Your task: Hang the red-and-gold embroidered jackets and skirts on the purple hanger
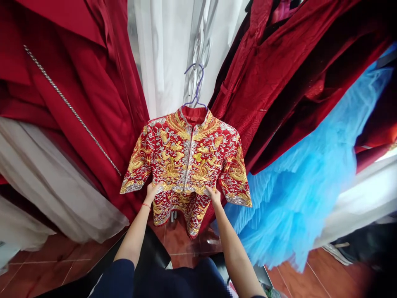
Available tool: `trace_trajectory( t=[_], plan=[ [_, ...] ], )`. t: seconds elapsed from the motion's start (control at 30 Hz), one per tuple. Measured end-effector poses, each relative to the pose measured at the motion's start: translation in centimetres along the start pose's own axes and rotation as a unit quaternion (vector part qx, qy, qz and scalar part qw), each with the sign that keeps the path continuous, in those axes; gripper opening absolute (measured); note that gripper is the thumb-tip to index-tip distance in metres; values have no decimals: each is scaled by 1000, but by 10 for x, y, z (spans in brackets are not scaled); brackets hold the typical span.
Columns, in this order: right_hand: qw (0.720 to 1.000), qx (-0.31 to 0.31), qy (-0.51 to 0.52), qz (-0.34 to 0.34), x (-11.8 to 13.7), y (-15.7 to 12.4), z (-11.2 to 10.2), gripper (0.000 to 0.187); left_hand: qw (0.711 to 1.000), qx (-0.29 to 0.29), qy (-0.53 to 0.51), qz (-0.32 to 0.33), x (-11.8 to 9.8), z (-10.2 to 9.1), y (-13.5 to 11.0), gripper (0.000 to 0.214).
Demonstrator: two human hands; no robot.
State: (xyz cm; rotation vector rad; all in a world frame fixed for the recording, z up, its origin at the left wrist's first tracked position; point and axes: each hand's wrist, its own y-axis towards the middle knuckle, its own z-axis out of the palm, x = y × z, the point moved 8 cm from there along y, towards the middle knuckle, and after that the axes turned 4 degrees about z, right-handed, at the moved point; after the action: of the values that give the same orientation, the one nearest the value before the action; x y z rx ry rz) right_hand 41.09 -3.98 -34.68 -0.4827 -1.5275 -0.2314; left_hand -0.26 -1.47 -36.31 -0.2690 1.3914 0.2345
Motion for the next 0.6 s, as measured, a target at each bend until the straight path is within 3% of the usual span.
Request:
trace_trajectory(
  t=[0.13, 0.23, 0.33, 0.4, 0.47, 0.6],
  plan=[
    [1000, 2, -16, -12, 7, 5, -3, 58, 999, 22, 27, 5, -4, 1, -1, 55],
    [999, 5, -25, -23, 4, -4, -9, 68, 998, 35, 58, 13, -9, -14, -6, 61],
    [999, -1, -29, -34, -14, -39, -23, 73, 989, -10, 137, 50, -6, -45, -28, 73],
    [999, 14, -30, -35, -34, -74, -26, 65, 977, -32, 200, 68, 8, -61, -55, 65],
    [998, 59, -29, -22, -56, -110, -20, 58, 977, 39, 204, 42, 37, -53, -90, 49],
    [990, 142, -25, 5, -80, -156, 6, 57, 970, 199, 129, -54, 86, -7, -159, 42]
  ],
)
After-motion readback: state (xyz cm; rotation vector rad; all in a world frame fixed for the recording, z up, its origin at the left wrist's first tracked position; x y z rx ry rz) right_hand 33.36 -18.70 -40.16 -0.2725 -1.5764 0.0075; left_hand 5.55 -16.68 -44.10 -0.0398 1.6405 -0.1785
